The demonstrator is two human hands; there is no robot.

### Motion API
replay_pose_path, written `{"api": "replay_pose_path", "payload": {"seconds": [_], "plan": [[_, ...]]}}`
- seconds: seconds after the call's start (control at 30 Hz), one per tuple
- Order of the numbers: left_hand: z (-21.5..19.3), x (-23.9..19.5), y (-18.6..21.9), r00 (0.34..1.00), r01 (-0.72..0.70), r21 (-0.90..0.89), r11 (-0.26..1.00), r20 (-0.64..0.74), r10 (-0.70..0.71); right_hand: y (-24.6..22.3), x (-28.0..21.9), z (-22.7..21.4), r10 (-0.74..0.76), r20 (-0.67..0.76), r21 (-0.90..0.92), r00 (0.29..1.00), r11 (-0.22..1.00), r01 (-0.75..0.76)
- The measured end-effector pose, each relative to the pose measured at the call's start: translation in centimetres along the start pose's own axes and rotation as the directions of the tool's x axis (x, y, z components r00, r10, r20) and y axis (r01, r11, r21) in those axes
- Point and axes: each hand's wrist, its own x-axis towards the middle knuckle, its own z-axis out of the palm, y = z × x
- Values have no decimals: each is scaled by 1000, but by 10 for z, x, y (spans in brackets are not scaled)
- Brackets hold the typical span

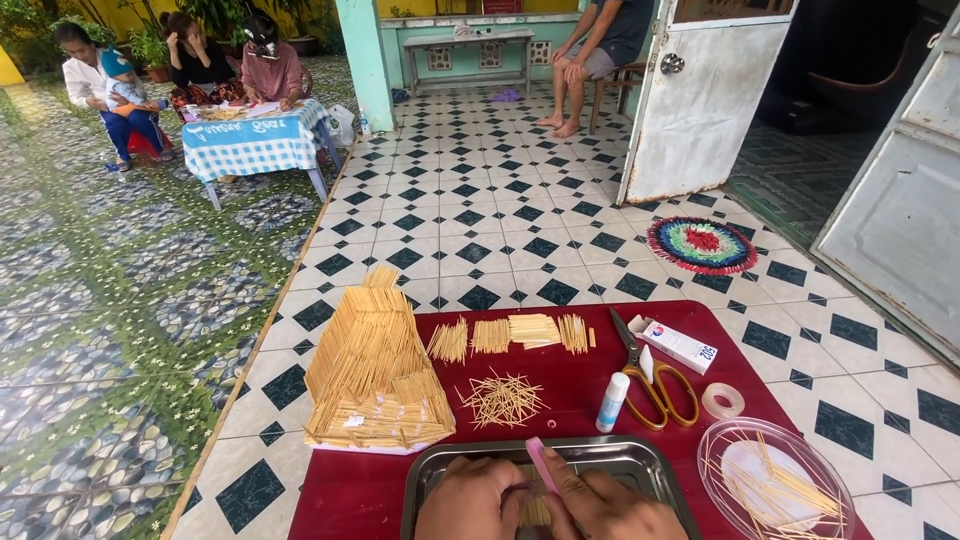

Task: The person is constructing a flat panel by gluing toothpicks together side-by-side on a metal tray as part of an art project.

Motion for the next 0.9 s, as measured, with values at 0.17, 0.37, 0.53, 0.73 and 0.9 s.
{"api": "replay_pose_path", "payload": {"seconds": [0.17, 0.37, 0.53, 0.73, 0.9], "plan": [[6, 3, -7, 999, -34, 2, 999, -8, 34, 8, -9, 14, -57, 90, -9, 994, 998, 58], [-22, -18, 20, 987, -56, -41, 998, -151, 49, -11, 12, -26, 113, 183, 114, 977, 984, -135], [-17, -18, 20, 990, -57, -15, 998, -131, 54, -7, 12, -27, 58, 196, 75, 979, 994, -73], [-20, -19, 25, 978, -82, -25, 996, -195, 75, -9, 24, -42, 82, 83, 95, 993, 991, -90], [-10, -15, 22, 980, -66, 36, 997, -184, 72, -2, 13, -25, 71, 243, 41, 967, 996, -84]]}}
